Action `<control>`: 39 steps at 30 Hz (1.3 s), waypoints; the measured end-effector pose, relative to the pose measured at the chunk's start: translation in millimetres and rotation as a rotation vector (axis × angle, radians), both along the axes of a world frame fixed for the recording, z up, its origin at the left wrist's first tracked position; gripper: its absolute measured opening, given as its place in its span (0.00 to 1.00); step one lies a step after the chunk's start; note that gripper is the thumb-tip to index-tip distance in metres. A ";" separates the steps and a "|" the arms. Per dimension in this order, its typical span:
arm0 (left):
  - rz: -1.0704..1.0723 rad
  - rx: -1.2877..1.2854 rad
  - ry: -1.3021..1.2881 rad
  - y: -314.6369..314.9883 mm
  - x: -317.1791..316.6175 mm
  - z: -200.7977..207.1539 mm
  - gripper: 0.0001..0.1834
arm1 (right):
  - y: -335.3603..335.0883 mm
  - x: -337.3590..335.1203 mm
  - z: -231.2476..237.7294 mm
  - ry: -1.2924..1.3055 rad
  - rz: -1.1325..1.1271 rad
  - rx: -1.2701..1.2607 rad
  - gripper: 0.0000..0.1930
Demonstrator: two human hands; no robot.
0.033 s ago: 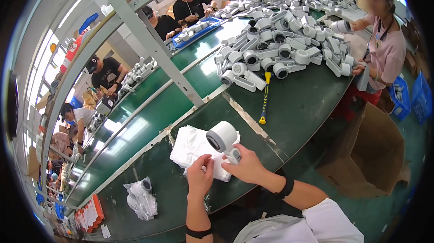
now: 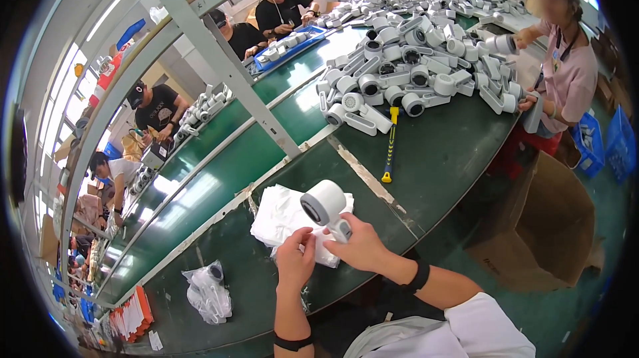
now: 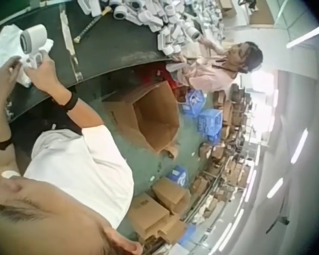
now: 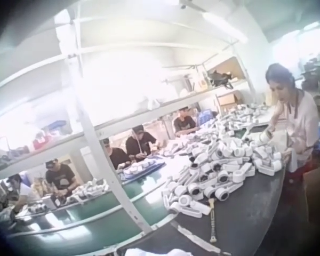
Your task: The person picks up a fan, slides it into a plastic bag, and places the bagged fan into a cardboard box, repeating this for a second fan. The person then picks up a third fan and begins sliding it into another plastic bag.
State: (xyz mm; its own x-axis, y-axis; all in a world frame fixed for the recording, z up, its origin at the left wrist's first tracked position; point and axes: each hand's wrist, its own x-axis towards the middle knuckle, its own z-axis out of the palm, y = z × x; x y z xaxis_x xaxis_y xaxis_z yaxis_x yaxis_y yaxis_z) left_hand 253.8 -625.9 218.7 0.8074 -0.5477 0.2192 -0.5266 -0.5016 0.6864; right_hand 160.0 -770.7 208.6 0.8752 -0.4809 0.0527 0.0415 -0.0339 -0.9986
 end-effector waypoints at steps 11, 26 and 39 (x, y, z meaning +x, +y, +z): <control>0.128 -0.196 0.115 3.5 -0.2 -5.9 0.11 | 2.0 16.0 2.9 0.293 -0.057 -0.282 0.28; 0.223 -0.416 0.279 -2.8 -4.7 -7.2 0.09 | 8.1 28.8 4.6 0.202 -0.199 -0.271 0.20; 0.216 -0.353 0.085 -3.4 -12.8 -9.3 0.08 | 9.3 -7.6 -0.7 0.163 -0.151 -0.378 0.20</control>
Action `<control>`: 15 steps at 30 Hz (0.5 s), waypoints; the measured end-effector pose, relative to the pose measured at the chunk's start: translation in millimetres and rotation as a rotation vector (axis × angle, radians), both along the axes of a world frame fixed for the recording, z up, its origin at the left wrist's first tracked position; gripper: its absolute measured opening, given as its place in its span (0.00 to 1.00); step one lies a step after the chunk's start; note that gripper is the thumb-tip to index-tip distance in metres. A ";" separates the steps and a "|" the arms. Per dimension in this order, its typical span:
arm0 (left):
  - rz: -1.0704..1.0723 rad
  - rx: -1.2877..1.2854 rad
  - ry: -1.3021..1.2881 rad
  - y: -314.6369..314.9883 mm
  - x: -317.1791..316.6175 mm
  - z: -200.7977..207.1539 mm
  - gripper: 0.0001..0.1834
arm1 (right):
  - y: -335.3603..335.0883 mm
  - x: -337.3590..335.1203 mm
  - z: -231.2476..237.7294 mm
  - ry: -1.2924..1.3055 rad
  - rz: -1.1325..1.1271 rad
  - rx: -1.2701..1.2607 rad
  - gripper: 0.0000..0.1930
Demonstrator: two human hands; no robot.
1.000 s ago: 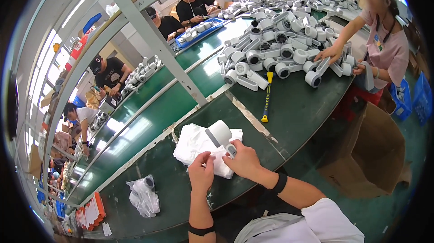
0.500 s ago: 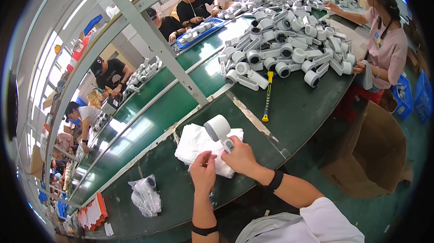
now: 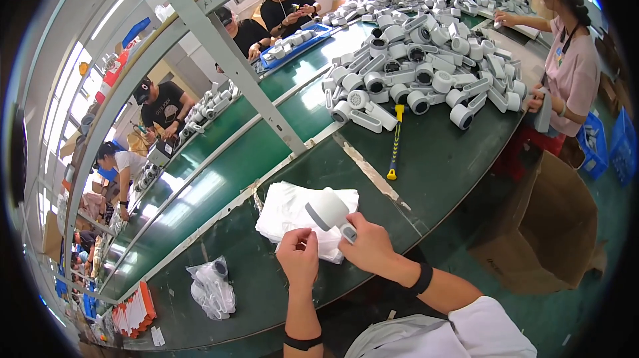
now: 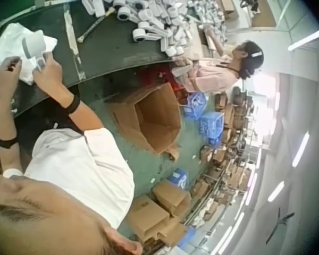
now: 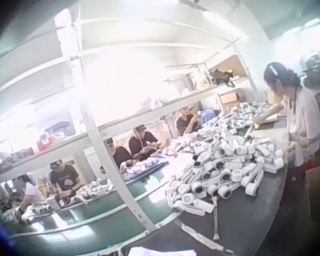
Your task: The person picks up a fan, slides it into a plastic bag, and places the bagged fan into a cardboard box, repeating this for a second fan. The person then picks up a third fan and begins sliding it into another plastic bag.
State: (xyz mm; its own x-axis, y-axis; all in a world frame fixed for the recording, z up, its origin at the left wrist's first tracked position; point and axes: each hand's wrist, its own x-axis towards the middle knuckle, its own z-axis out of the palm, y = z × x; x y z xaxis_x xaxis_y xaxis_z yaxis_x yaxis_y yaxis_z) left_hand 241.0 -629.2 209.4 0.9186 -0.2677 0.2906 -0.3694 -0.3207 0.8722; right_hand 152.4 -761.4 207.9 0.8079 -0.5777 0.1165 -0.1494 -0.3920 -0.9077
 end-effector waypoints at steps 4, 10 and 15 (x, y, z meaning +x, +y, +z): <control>-0.033 0.024 -0.056 2.9 -6.4 6.8 0.10 | -25.1 -25.2 -8.8 -0.248 0.161 -0.121 0.22; -0.130 -0.038 0.009 4.0 -10.7 4.5 0.14 | -67.6 -45.2 42.3 0.327 0.781 0.476 0.38; -0.225 -0.087 0.008 15.0 -10.6 -6.8 0.20 | -67.7 -22.6 52.4 0.434 0.897 0.428 0.49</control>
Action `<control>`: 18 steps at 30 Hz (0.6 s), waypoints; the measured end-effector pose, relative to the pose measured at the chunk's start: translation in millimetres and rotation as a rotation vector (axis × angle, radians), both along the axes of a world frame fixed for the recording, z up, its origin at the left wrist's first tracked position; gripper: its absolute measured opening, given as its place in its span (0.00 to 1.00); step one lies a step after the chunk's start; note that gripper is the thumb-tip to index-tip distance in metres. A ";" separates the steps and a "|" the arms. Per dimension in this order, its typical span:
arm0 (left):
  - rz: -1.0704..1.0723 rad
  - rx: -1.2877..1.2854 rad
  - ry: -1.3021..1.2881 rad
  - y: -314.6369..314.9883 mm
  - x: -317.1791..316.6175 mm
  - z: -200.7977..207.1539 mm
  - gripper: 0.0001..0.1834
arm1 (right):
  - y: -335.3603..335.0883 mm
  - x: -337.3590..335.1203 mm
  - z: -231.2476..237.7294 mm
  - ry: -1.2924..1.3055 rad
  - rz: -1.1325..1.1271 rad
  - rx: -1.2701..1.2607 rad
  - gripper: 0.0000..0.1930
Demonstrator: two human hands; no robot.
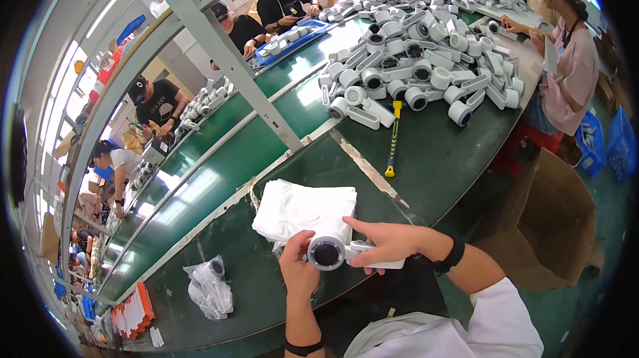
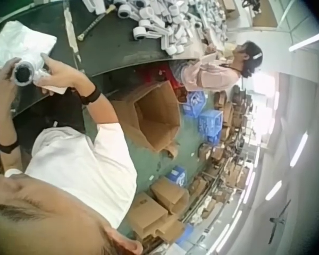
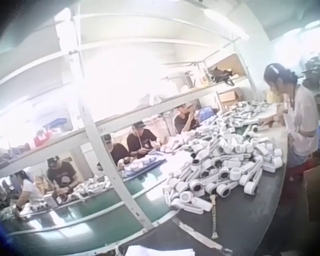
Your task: The person picks up a fan, slides it into a plastic bag, and places the bagged fan into a cardboard box, repeating this for a second fan. The person then picks up a third fan and begins sliding it into another plastic bag.
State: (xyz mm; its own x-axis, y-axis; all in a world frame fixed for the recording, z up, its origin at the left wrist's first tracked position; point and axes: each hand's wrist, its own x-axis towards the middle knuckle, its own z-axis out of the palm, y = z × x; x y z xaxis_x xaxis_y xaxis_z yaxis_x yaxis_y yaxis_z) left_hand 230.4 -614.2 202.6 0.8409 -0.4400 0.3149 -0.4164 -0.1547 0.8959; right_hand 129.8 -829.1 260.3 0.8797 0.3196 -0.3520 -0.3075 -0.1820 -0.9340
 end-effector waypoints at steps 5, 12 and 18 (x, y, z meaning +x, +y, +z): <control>0.023 -0.022 0.108 12.3 -3.9 2.9 0.19 | 1.5 22.4 -3.4 0.130 0.076 0.013 0.46; 0.074 -0.139 0.123 22.0 -0.8 -5.6 0.20 | 11.1 22.4 -5.4 0.019 -0.016 -0.115 0.40; 0.125 -0.141 0.110 15.3 -5.5 -7.7 0.17 | 22.9 11.5 7.3 -0.039 -0.123 -0.339 0.38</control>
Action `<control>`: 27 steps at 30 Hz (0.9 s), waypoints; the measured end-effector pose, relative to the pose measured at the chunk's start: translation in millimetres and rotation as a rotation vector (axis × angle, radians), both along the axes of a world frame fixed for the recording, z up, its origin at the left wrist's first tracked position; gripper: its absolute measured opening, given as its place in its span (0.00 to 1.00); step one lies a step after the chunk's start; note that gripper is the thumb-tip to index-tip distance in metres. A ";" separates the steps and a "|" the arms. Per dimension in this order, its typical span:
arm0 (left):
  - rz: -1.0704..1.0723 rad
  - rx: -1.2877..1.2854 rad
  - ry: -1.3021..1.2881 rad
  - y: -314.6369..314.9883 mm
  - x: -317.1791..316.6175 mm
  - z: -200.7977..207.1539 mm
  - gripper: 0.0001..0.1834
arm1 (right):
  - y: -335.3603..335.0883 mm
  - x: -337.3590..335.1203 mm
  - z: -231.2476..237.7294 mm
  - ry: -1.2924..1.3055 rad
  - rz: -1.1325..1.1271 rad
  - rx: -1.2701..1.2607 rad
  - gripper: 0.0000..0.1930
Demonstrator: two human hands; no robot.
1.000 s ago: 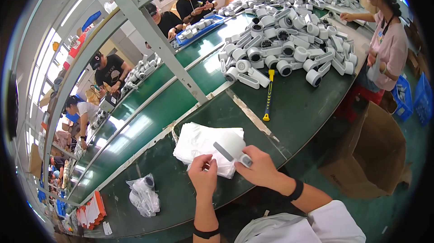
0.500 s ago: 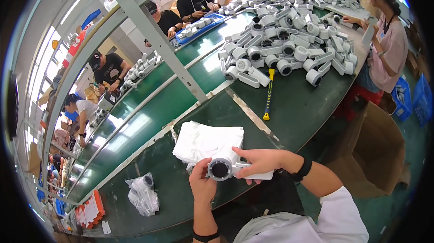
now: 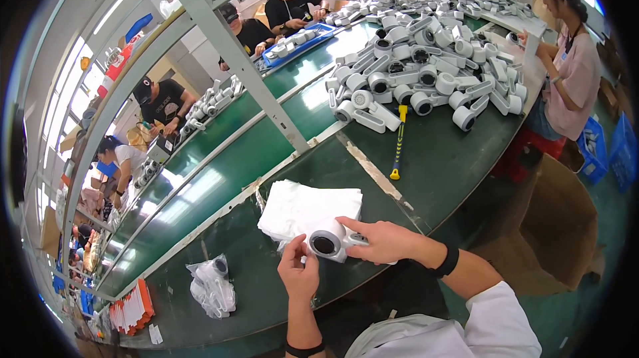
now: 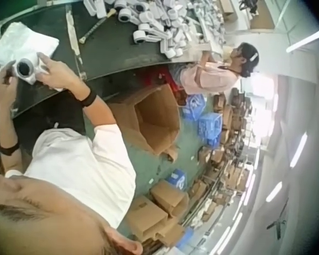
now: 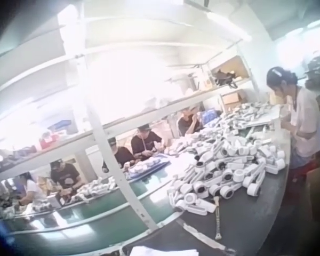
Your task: The person picks up a fan, slides it into a plastic bag, and places the bagged fan into a cardboard box, repeating this for a second fan. The person then picks up a third fan and begins sliding it into another plastic bag.
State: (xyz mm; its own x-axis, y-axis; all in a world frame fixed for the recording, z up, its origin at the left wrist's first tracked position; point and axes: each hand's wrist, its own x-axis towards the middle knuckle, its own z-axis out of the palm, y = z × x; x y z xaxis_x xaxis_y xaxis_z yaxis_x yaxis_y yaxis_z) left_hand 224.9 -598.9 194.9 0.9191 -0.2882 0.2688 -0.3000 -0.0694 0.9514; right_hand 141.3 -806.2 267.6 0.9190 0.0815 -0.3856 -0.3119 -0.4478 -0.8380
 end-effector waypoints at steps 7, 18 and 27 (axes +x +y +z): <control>0.074 0.125 0.091 -9.3 -7.3 14.3 0.11 | 4.8 -6.1 -8.3 -0.127 0.025 -0.346 0.36; -0.063 0.287 -0.657 -14.2 -24.0 20.4 0.08 | 14.3 -4.7 -13.1 -0.124 -0.177 -0.126 0.43; -0.030 0.323 -0.785 -16.0 -27.3 22.9 0.07 | 19.9 -2.8 -31.1 -0.155 -0.053 -0.234 0.40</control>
